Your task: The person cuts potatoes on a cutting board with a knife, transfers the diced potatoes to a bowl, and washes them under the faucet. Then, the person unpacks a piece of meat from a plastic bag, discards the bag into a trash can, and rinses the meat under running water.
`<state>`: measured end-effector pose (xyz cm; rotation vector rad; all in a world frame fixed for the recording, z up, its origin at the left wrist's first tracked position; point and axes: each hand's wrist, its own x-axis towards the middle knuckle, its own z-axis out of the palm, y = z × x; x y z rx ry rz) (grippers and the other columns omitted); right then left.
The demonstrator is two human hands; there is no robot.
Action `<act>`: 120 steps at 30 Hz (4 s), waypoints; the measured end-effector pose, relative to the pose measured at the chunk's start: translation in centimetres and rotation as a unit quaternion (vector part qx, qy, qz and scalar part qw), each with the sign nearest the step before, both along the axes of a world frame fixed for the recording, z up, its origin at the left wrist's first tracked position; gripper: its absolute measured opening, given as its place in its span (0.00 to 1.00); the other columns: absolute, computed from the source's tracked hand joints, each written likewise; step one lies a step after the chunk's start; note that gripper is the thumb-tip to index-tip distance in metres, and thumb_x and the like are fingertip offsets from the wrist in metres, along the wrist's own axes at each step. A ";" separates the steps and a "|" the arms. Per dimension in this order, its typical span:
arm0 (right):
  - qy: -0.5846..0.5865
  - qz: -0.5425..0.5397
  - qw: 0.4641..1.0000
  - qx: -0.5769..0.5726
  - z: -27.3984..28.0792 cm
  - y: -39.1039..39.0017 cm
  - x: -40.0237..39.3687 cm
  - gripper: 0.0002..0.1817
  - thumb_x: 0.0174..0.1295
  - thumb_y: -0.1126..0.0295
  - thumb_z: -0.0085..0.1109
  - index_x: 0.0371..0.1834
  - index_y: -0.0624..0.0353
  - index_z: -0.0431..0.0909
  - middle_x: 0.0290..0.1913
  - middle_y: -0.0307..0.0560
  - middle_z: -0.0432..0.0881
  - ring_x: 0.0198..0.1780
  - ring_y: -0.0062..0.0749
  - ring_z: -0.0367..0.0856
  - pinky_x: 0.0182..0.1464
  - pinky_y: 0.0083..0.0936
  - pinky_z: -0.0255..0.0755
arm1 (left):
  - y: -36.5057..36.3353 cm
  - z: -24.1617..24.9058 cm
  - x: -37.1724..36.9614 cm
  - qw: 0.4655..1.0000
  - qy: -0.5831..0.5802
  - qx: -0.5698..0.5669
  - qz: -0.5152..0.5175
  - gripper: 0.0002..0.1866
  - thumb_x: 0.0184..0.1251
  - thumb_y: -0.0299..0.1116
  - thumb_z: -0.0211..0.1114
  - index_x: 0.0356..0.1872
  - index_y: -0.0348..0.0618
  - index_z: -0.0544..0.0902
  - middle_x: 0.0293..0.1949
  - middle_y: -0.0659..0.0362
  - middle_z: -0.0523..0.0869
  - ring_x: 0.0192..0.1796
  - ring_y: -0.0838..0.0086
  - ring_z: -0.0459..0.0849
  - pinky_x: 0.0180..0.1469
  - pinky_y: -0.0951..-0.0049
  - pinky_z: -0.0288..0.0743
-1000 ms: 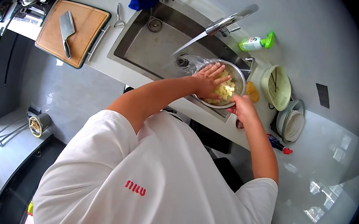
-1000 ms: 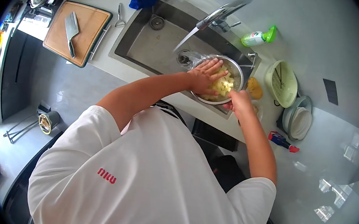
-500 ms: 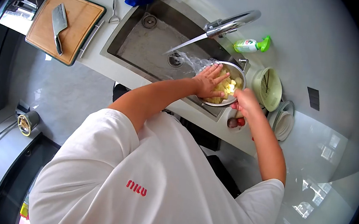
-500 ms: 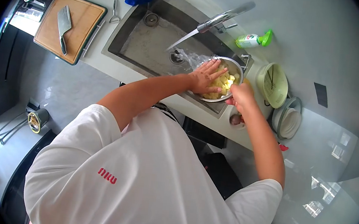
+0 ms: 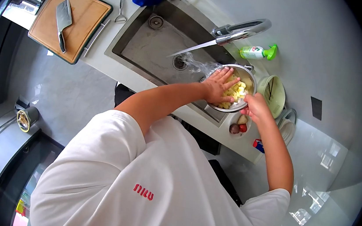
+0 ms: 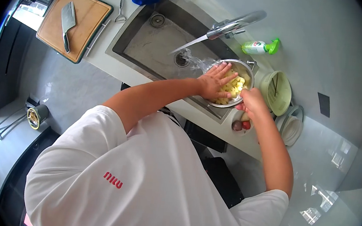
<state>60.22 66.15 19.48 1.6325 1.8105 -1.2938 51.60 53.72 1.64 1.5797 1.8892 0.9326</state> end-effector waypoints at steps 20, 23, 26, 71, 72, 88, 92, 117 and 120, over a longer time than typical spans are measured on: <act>-0.018 0.043 0.998 0.031 1.8 0.6 -1.4 0.17 0.68 0.74 0.50 0.55 0.75 0.75 0.38 0.56 0.83 0.23 0.36 0.83 0.21 0.29 0.81 | 1.8 -0.5 2.2 0.995 -0.052 0.074 0.045 0.51 0.77 0.72 0.48 0.89 0.52 0.46 0.85 0.31 0.42 0.87 0.36 0.39 0.86 0.44 0.35; -0.029 0.058 0.997 0.041 1.9 0.7 -1.8 0.18 0.68 0.74 0.50 0.57 0.76 0.75 0.38 0.57 0.83 0.23 0.37 0.84 0.20 0.29 0.81 | 2.1 -0.6 2.5 0.993 -0.052 0.086 0.057 0.50 0.77 0.72 0.48 0.88 0.52 0.47 0.85 0.30 0.42 0.87 0.36 0.40 0.86 0.44 0.35; -0.045 0.071 0.995 0.050 2.3 0.7 -2.1 0.19 0.68 0.74 0.50 0.57 0.76 0.75 0.38 0.57 0.83 0.23 0.37 0.84 0.21 0.29 0.81 | 2.1 -0.1 2.5 0.992 -0.062 0.091 0.062 0.50 0.77 0.72 0.48 0.88 0.52 0.47 0.85 0.30 0.42 0.87 0.36 0.41 0.86 0.44 0.36; 0.181 -0.086 0.977 -0.069 -11.2 -1.6 1.3 0.13 0.68 0.72 0.56 0.55 0.55 0.73 0.44 0.44 0.81 0.36 0.35 0.84 0.31 0.37 0.84 | -5.8 -3.2 -7.8 0.983 0.084 0.150 0.066 0.24 0.79 0.48 0.60 0.66 0.45 0.84 0.77 0.50 0.75 0.83 0.54 0.65 0.85 0.48 0.50; 0.204 -0.116 0.968 -0.087 -13.4 -2.1 1.5 0.12 0.68 0.72 0.56 0.53 0.56 0.74 0.43 0.44 0.81 0.35 0.35 0.84 0.30 0.37 0.84 | -6.6 -3.1 -8.9 0.984 0.091 0.146 0.050 0.22 0.78 0.46 0.62 0.64 0.44 0.85 0.76 0.51 0.76 0.82 0.54 0.66 0.85 0.49 0.53; 0.326 -0.306 0.873 -0.195 -24.4 -10.3 -1.8 0.07 0.64 0.73 0.55 0.44 0.63 0.75 0.34 0.51 0.80 0.28 0.41 0.80 0.26 0.39 0.79 | -16.5 -1.3 -14.1 0.939 0.092 -0.082 0.320 0.24 0.73 0.40 0.67 0.64 0.38 0.81 0.58 0.46 0.87 0.63 0.48 0.83 0.68 0.53 0.77; 0.308 -0.297 0.881 -0.202 -23.7 -9.8 -1.5 0.08 0.62 0.74 0.56 0.44 0.63 0.75 0.34 0.53 0.81 0.27 0.42 0.80 0.26 0.38 0.78 | -16.6 -1.9 -14.5 0.931 0.031 -0.233 0.278 0.26 0.75 0.49 0.65 0.60 0.37 0.84 0.53 0.44 0.89 0.59 0.46 0.86 0.65 0.53 0.79; 0.305 -0.252 0.855 -0.336 -25.7 -9.2 -4.0 0.10 0.61 0.76 0.56 0.45 0.57 0.71 0.32 0.49 0.76 0.21 0.40 0.72 0.19 0.33 0.66 | -16.6 0.9 -15.8 0.751 -0.461 -0.259 0.396 0.14 0.70 0.34 0.72 0.41 0.29 0.85 0.31 0.48 0.88 0.30 0.62 0.91 0.32 0.66 0.88; 0.311 -0.231 0.854 -0.348 -25.5 -9.4 -4.4 0.10 0.62 0.75 0.57 0.44 0.57 0.71 0.30 0.49 0.77 0.21 0.40 0.75 0.20 0.33 0.69 | -17.0 1.2 -15.7 0.753 -0.448 -0.279 0.392 0.15 0.72 0.37 0.72 0.41 0.31 0.86 0.31 0.49 0.89 0.29 0.65 0.90 0.30 0.69 0.84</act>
